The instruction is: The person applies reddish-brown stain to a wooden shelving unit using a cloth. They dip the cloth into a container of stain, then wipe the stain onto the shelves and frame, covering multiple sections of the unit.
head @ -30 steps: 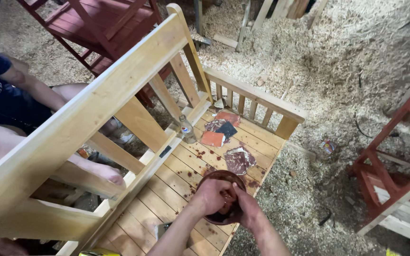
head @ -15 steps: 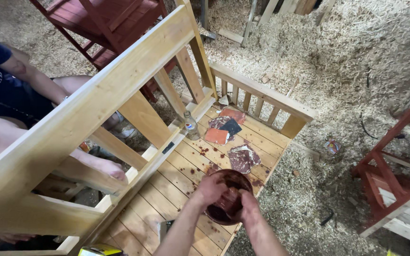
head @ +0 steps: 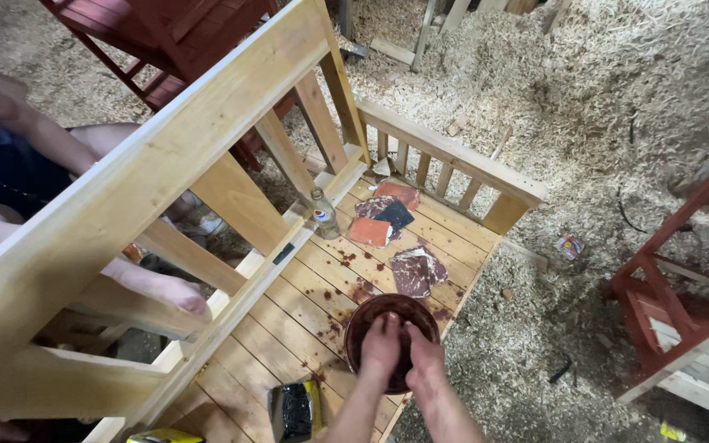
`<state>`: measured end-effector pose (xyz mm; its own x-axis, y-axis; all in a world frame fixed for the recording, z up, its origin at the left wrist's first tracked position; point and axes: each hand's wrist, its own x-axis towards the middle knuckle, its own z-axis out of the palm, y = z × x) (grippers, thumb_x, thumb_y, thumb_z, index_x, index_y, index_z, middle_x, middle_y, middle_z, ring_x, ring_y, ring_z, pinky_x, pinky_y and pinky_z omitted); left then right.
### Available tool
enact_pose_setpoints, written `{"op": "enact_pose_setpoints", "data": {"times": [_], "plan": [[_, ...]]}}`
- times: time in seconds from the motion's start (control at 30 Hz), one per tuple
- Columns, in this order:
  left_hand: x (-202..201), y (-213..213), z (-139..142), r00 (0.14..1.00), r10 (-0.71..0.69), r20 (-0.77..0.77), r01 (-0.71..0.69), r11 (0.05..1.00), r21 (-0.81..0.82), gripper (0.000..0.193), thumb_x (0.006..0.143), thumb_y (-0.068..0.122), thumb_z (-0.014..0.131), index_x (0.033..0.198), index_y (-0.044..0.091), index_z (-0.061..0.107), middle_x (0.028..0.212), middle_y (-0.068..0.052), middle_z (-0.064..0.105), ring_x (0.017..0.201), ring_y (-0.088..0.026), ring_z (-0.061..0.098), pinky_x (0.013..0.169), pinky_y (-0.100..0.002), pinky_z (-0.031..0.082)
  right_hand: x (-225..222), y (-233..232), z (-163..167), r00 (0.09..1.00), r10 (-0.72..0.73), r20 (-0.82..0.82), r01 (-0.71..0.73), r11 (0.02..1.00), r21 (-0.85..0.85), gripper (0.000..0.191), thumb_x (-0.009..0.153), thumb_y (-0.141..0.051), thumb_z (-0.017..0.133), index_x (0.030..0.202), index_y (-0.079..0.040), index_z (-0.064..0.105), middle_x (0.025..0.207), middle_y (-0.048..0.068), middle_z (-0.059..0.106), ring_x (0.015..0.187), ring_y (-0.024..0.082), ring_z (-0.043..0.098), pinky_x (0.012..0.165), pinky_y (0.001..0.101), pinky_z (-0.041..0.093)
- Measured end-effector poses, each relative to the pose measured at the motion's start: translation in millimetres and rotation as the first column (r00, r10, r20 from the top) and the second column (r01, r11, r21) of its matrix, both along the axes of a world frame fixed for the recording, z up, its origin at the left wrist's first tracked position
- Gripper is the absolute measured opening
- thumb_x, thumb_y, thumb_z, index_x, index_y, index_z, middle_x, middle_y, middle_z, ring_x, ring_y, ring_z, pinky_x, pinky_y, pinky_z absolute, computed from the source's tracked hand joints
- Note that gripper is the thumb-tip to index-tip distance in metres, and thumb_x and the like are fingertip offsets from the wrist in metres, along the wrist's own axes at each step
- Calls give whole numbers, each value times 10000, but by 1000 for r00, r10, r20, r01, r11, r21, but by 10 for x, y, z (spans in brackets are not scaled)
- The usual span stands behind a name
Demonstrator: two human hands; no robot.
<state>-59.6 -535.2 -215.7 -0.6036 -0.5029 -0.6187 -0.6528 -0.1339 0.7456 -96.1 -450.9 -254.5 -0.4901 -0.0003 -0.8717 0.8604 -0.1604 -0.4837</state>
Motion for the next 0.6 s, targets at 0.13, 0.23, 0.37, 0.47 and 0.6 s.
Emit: {"op": "enact_pose_setpoints", "data": {"times": [0.13, 0.23, 0.37, 0.47, 0.6], "plan": [[-3, -240, -310, 945, 299, 130, -317, 752, 578, 562, 1025, 517, 481, 1347, 85, 642, 1292, -142, 723, 1216, -282, 686, 1070, -400, 525, -27, -3, 6, 989, -143, 36, 147, 969, -200, 407, 1055, -273, 523, 1344, 13, 522, 1333, 209, 658, 1219, 381, 702, 987, 534, 558], [-14, -258, -424, 898, 432, 86, -328, 524, 786, 534, 988, 489, 565, 1315, 75, 648, 1245, -145, 731, 1160, -314, 687, 1018, -435, 553, -54, 89, 42, 964, -20, 266, 92, 961, -259, 461, 1038, -538, 364, 1352, -260, 555, 1289, 47, 633, 1164, 261, 587, 894, 527, 476], [-1, -227, -446, 812, 579, 67, -369, 422, 828, 511, 965, 469, 589, 1297, 84, 649, 1217, -149, 726, 1103, -324, 691, 987, -466, 558, -63, 151, 75, 974, 3, 228, 89, 915, -393, 436, 1050, -539, 390, 1293, -246, 601, 1262, 65, 648, 1087, 261, 620, 823, 510, 502], [23, -219, -371, 746, 666, -5, -345, 394, 852, 477, 954, 425, 584, 1285, 86, 648, 1202, -146, 726, 1079, -325, 699, 981, -485, 558, -108, 184, 117, 970, 64, 234, 46, 899, -436, 429, 1022, -524, 432, 1290, -240, 610, 1269, 79, 649, 1083, 283, 623, 801, 515, 507], [65, -223, -351, 734, 679, -19, -299, 347, 889, 471, 946, 394, 590, 1257, 46, 652, 1166, -156, 746, 1052, -335, 713, 979, -494, 561, -187, 336, 284, 939, 305, 159, -189, 843, -504, 437, 999, -451, 477, 1363, -228, 573, 1350, 102, 637, 1210, 325, 621, 875, 602, 565]]}}
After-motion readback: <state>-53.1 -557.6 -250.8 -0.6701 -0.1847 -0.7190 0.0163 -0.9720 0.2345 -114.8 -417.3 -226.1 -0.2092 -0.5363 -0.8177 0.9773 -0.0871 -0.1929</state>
